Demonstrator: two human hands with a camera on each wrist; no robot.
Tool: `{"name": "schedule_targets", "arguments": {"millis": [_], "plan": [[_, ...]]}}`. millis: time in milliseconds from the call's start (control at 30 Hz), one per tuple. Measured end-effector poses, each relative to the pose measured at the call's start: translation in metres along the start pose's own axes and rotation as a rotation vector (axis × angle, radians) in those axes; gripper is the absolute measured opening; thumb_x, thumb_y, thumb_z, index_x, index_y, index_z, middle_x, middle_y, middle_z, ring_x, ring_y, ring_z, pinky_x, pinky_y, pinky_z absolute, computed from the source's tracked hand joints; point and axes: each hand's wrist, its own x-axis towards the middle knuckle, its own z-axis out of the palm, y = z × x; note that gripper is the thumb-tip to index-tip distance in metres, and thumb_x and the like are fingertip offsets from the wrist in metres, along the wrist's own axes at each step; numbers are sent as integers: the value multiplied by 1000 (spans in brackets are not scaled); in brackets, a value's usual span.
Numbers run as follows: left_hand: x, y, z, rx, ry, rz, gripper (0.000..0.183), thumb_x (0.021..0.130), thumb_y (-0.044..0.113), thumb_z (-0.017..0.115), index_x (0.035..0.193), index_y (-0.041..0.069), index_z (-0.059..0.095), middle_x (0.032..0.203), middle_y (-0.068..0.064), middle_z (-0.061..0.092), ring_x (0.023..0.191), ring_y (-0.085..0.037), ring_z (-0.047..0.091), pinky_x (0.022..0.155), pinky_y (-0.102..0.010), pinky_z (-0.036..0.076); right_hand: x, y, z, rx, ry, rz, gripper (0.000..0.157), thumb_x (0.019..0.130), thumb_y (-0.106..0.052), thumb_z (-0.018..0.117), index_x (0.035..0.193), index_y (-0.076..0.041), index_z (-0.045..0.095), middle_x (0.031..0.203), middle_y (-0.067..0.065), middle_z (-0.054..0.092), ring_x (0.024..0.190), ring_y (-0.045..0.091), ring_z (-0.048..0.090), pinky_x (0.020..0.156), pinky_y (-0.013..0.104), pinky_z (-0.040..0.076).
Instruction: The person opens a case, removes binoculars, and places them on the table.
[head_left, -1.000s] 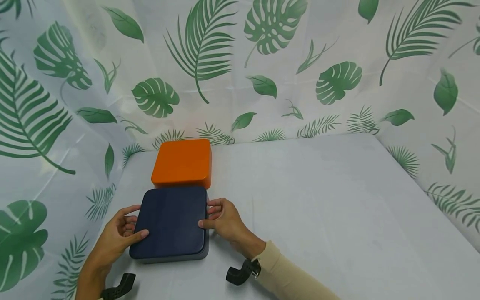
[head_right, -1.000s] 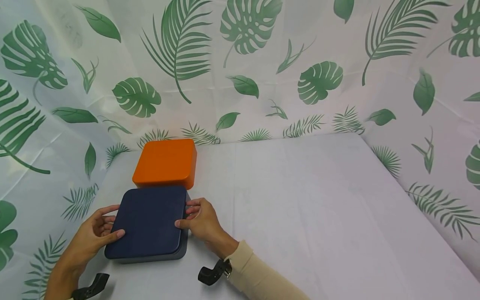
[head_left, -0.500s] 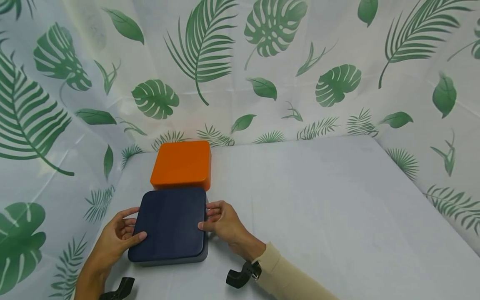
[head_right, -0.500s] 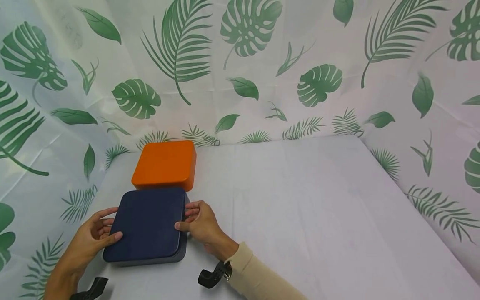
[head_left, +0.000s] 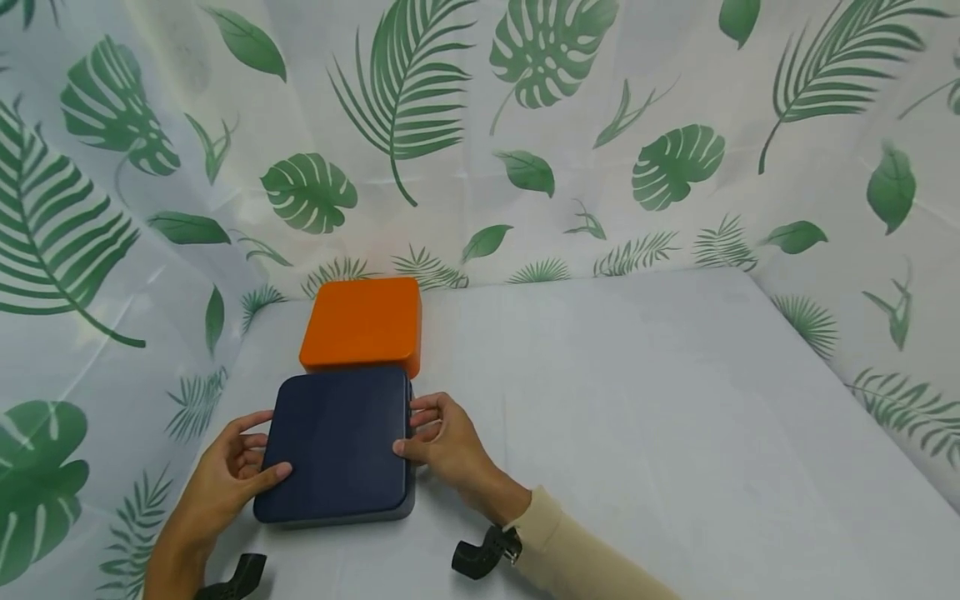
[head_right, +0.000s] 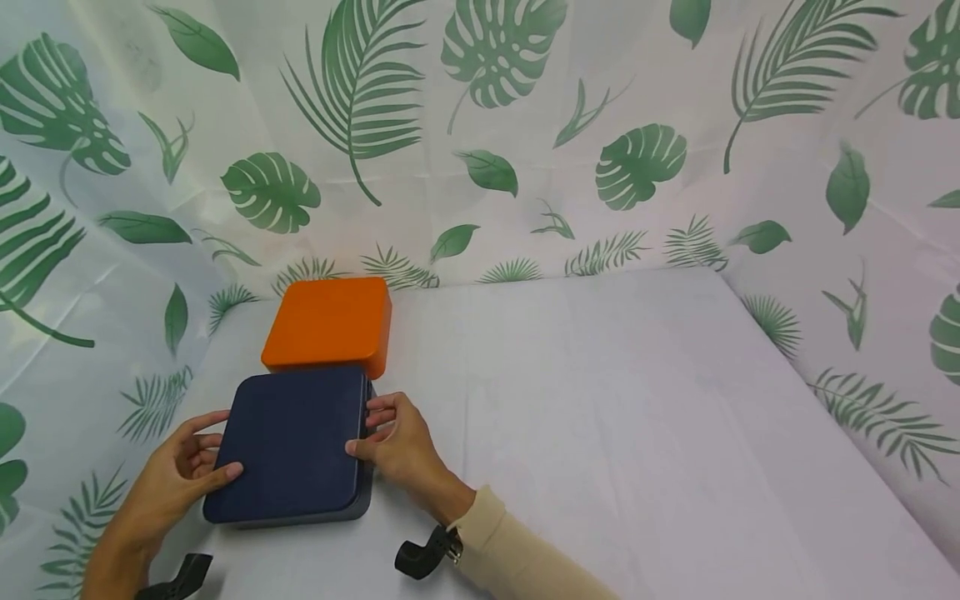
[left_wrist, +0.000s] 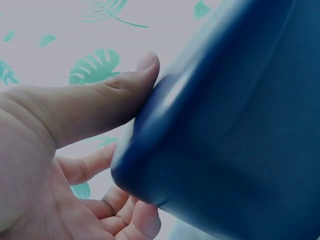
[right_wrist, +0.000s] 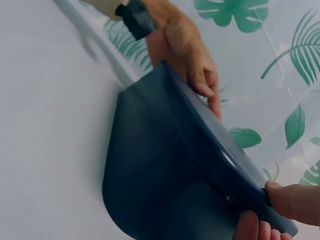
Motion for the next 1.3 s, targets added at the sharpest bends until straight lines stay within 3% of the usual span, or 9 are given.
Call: {"name": "schedule_targets", "arguments": {"millis": [300, 567, 767, 1033, 1300], "plan": [[-7, 10, 0, 40, 27, 15, 88, 91, 17, 86, 162, 11, 33, 123, -9, 48, 82, -13, 51, 67, -26, 48, -10, -5, 1, -12, 8, -24, 57, 85, 0, 86, 134, -9, 58, 119, 15, 60, 88, 21, 68, 74, 34, 63], [-14, 34, 9, 77, 70, 37, 92, 88, 21, 89, 162, 14, 35, 124, -10, 46, 78, -15, 50, 63, -27, 47, -20, -15, -12, -11, -8, -72, 56, 88, 0, 83, 137, -7, 56, 122, 18, 56, 90, 24, 66, 78, 39, 66], [-16, 54, 22, 77, 81, 80, 92, 87, 20, 90, 161, 14, 37, 125, -13, 47, 76, -15, 50, 62, -26, 45, -30, -24, -27, -42, 34, -84, 56, 87, -1, 84, 136, -8, 58, 123, 18, 58, 91, 24, 66, 77, 38, 66], [-13, 73, 44, 50, 21, 160, 89, 87, 21, 90, 160, 16, 38, 124, -12, 47, 79, -16, 48, 64, -26, 43, -45, -29, -53, -74, 128, -84, 56, 87, 1, 83, 136, -12, 61, 123, 16, 60, 93, 25, 66, 74, 37, 65], [-10, 88, 70, 88, 16, 217, 88, 85, 27, 92, 157, 19, 42, 124, -12, 52, 83, -20, 54, 68, -23, 46, -59, -33, -77, -110, 223, -65, 57, 84, 2, 85, 134, -17, 64, 122, 13, 63, 97, 27, 66, 75, 38, 64]]}}
